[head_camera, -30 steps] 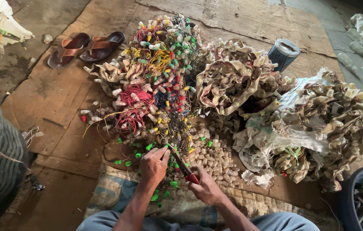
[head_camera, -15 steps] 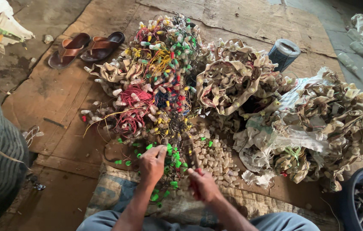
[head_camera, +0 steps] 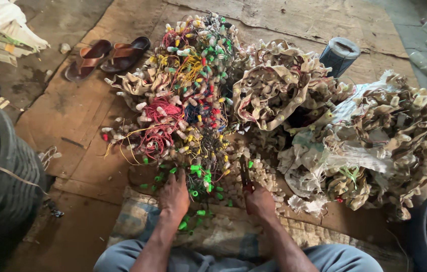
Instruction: The person sits on the floor and uses pliers to cut and remove small plastic light bulbs from tangled strings. The removed bulbs are dropped onto a pile on the floor, and the bare wires are set aside.
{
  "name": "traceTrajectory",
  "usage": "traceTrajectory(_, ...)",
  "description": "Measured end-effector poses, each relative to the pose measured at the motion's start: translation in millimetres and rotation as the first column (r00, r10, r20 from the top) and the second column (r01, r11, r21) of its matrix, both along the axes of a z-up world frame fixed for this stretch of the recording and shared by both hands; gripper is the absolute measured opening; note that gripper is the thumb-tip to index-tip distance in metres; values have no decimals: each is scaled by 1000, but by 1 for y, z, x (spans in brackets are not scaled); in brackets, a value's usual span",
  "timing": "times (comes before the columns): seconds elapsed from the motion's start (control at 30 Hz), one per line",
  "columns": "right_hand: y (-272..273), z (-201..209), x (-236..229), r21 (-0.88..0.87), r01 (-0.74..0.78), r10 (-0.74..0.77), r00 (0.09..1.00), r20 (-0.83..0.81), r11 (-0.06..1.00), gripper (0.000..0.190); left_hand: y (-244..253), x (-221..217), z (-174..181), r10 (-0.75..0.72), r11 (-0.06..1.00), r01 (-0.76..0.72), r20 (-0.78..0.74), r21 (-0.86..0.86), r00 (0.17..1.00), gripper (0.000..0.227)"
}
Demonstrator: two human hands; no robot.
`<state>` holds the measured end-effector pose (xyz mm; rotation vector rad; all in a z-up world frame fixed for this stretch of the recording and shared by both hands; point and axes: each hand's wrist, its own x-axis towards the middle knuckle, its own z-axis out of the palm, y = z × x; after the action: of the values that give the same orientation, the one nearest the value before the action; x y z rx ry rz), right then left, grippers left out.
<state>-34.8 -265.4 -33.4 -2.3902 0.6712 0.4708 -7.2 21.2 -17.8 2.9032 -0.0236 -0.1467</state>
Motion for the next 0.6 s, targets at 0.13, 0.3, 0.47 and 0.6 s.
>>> traceTrajectory(0.13, -4, 5, 3, -189, -84, 109, 986, 127, 978, 52, 11, 4, 9, 148, 919, -110, 74, -379, 986, 48)
traceTrajectory(0.3, -2, 9, 6, 29, -71, 47, 871, 490, 997, 51, 40, -2, 44, 301, 328, -104, -1, -939, 954, 39)
traceTrajectory(0.47, 11, 25, 15, 257, -87, -34, 901, 432, 962, 42, 39, 16, 44, 198, -399, -71, -162, -914, 967, 40)
traceTrajectory(0.6, 19, 39, 15, 658, -223, -211, 832, 513, 719, 40, 22, 17, 14, 97, -525, -135, -217, -840, 971, 42)
